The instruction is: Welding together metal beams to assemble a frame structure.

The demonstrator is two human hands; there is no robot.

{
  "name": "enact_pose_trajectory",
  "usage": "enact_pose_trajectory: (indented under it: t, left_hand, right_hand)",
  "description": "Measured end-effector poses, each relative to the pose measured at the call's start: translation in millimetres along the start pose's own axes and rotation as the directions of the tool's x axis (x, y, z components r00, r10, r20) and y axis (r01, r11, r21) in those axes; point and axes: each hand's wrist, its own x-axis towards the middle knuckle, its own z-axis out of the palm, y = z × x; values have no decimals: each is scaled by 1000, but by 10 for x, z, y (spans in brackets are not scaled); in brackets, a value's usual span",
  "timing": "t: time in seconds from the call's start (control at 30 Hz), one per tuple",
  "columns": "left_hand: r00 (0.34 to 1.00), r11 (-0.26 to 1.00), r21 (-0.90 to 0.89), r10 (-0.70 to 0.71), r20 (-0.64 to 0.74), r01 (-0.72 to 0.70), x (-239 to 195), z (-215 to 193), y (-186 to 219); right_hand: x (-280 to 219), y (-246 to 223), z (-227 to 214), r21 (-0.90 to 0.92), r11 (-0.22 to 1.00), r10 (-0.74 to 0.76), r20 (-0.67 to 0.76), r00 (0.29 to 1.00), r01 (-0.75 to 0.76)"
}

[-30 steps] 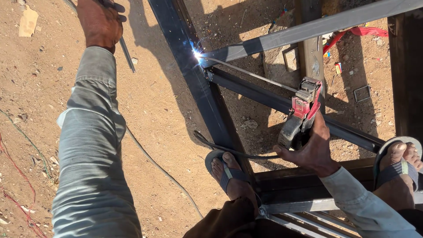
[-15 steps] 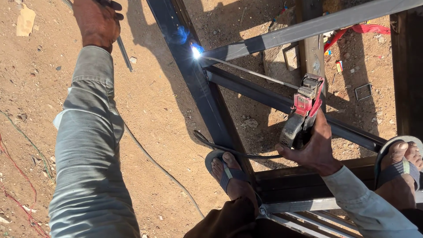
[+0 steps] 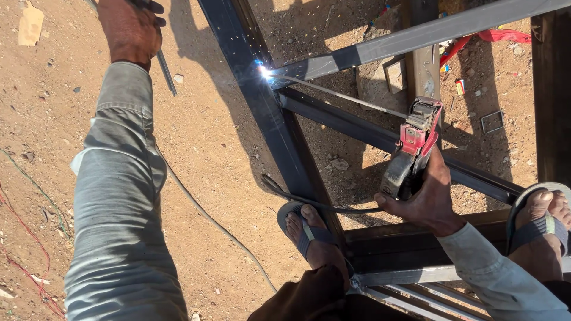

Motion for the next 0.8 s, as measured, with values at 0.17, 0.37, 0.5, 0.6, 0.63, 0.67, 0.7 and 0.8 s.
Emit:
enact_pose_trajectory:
  t: [0.17,0.37,0.5,0.6,0.63,0.67,0.7,0.8]
  left_hand:
    - [996,865,-494,-91,14,86,103,-34,-181]
    - [998,934,-351,-70,-4,64,124,-23,-248]
    - [999,998,37,50,3,-50,221,-43,-380]
    - [1000,994,-108,-2,-12,0,-22,6,91]
    - [997,949,-309,-72,-21,62,-72,9,174]
    - [990,860,-498,-141,-16,114,-113,14,261]
    - [990,860,-498,-140,-16,114,-107,12,255]
    - [999,958,-285,-40,-20,33,-78,-2,191]
  right_hand:
    - [4,16,-2,-21,1000,-20,-8,1000,20]
    - [13,-27,-16,19,1000,2,2,1000,-3]
    - [3,-3,-2,43,999,13,2,1000,-13]
    - [-21,37,11,35,999,14,-1,1000,-14]
    - [-28,50,13,0,1000,1,-4,1000,-1]
    - [-30,64,17,-34,999,-13,-7,1000,12]
    - [-24,60,14,-34,999,-13,-7,1000,13]
    - [-13,54,4,-14,1000,5,3,1000,-5]
